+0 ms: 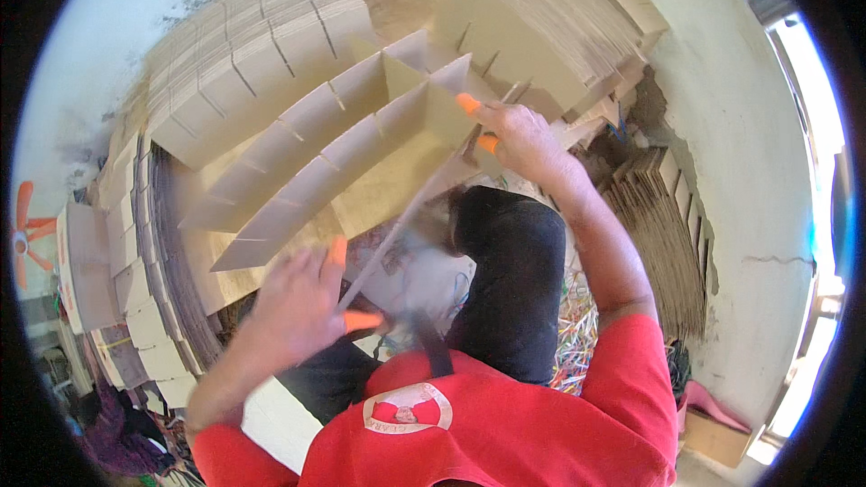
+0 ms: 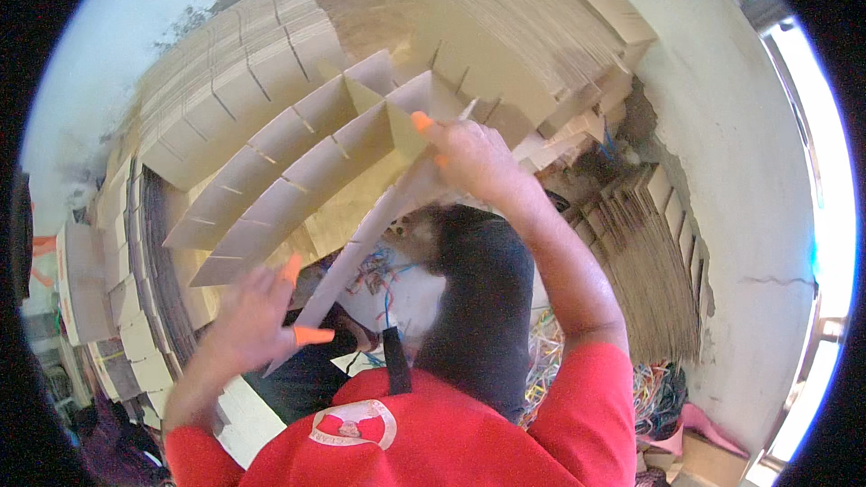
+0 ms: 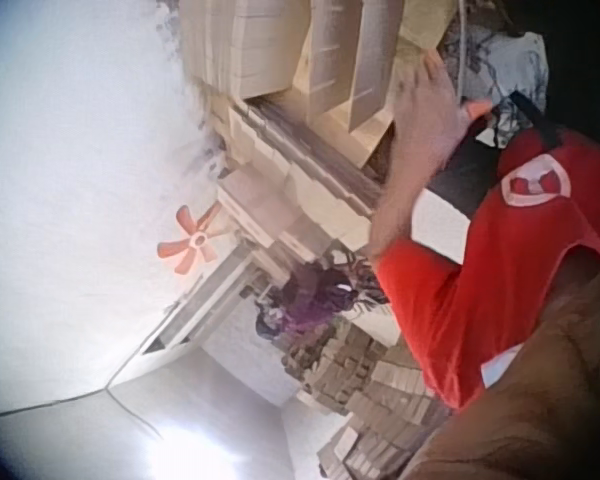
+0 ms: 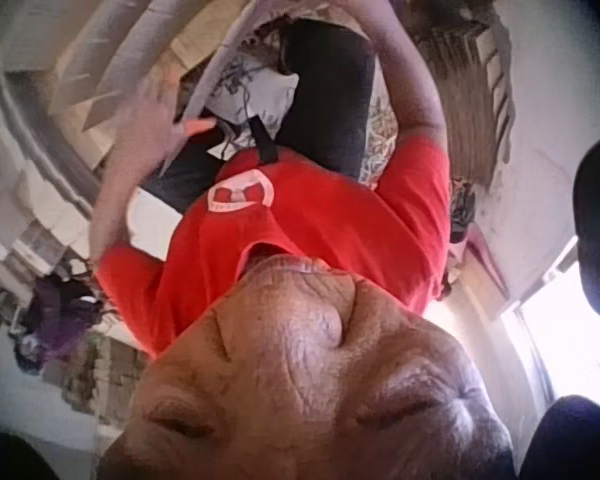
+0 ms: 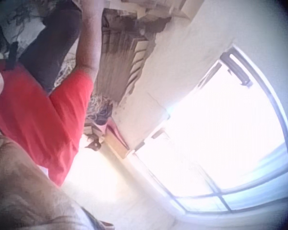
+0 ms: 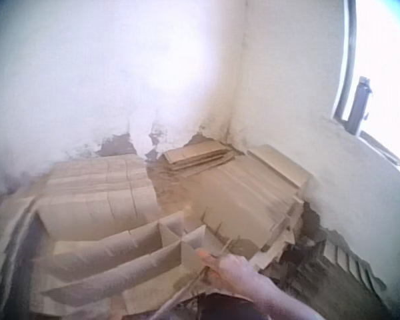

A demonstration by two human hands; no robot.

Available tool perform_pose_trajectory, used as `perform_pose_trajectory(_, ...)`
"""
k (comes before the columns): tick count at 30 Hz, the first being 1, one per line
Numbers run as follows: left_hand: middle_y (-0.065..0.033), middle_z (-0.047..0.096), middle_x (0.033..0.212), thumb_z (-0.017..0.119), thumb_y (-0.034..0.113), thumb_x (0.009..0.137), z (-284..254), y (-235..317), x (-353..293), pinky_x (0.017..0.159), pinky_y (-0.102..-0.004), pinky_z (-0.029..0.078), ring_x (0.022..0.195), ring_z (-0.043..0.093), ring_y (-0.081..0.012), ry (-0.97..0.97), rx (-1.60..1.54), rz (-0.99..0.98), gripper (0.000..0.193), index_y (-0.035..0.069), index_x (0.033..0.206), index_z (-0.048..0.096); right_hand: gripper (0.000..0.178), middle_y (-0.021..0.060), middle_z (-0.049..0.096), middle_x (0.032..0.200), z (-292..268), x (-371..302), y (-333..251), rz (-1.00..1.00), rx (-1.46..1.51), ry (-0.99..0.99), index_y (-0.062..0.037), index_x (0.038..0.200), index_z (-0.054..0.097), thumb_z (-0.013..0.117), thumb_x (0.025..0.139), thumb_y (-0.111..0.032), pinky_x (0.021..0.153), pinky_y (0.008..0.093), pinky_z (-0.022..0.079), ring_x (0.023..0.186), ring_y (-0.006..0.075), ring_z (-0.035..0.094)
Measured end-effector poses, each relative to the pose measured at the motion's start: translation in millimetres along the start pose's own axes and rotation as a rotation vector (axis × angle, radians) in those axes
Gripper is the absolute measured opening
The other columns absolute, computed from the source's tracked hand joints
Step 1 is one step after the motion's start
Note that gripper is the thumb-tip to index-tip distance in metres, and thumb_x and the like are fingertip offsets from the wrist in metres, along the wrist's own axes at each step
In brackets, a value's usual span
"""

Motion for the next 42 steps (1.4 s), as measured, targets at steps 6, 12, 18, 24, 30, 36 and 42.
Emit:
perform_pose_trajectory(6,-0.0208,0.061,0.073,0.064,0.013,0.086,38,-35,-32,0.065,-0.0459,0.048,0.071,0.062,-0.0374,0.216,-0.225,-0.244,0.018,0.000,0.098,0.060,0.052,0.0162,0.065,0.111,-59,2,57,-0.017,0.112,0.255,-0.0096,0.133,0.051,0.062,0.082,-0.013,0.084,0.0436,0.052,0.099,0.0327,0.064)
perform_pose_trajectory(12,-0.0137,0.065,0.077,0.068,0.005,0.078,4,-53,-1,0.064,-0.0425,0.048,0.074,0.061,-0.0305,0.529,-0.057,-0.259,0.019,0.001,0.097,0.067,0.043,0.0132,0.059,0.111,-59,27,122,0.319,-0.523,0.459,-0.0076,0.118,0.054,0.072,0.081,-0.022,0.081,0.0441,0.051,0.109,0.0317,0.057)
perform_pose_trajectory(18,-0.0134,0.064,0.077,0.074,0.012,0.078,27,-56,-2,0.064,-0.0421,0.049,0.073,0.061,-0.0305,0.558,-0.104,-0.317,0.024,0.002,0.099,0.068,0.026,0.0132,0.060,0.106,-32,41,130,0.297,-0.628,0.406,-0.0071,0.108,0.058,0.060,0.082,-0.008,0.080,0.0479,0.047,0.105,0.0299,0.058)
perform_pose_trajectory(24,-0.0135,0.064,0.076,0.076,0.011,0.077,30,-59,-5,0.063,-0.0419,0.048,0.072,0.060,-0.0302,0.585,-0.132,-0.309,0.025,0.001,0.099,0.069,0.028,0.0136,0.062,0.105,-20,45,105,0.140,-0.703,0.400,-0.0067,0.107,0.057,0.062,0.079,-0.004,0.077,0.0475,0.049,0.105,0.0306,0.057)
perform_pose_trajectory(30,-0.0136,0.064,0.076,0.078,0.013,0.075,29,-58,-7,0.064,-0.0406,0.049,0.071,0.060,-0.0294,0.640,-0.170,-0.297,0.029,0.001,0.100,0.069,0.034,0.0180,0.064,0.094,-20,45,125,0.285,-0.422,0.302,-0.0106,0.115,0.051,0.061,0.083,-0.005,0.067,0.0497,0.052,0.092,0.0388,0.065)
perform_pose_trajectory(36,-0.0120,0.069,0.091,0.079,0.017,0.075,17,-43,6,0.069,-0.0383,0.051,0.078,0.061,-0.0287,0.730,-0.133,-0.239,0.040,0.000,0.109,0.066,0.034,0.0172,0.064,0.070,-121,32,94,0.071,-0.435,0.676,-0.0144,0.116,0.053,0.067,0.085,-0.011,0.055,0.0437,0.050,0.063,0.0363,0.064)
perform_pose_trajectory(42,-0.0131,0.066,0.086,0.079,0.019,0.077,10,-32,36,0.067,-0.0376,0.051,0.076,0.062,-0.0300,0.782,-0.228,-0.215,0.039,0.006,0.111,0.069,0.051,0.0196,0.061,0.109,-210,12,-18,0.118,0.299,0.471,-0.0020,0.131,0.051,0.070,0.084,-0.007,0.080,0.0391,0.051,0.092,0.0272,0.060)
Point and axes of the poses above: each hand's wrist, its own x-axis towards the middle knuckle, its own z-axis out of the palm, y = z × x, the point moved 7 cm from there along x, towards the middle knuckle
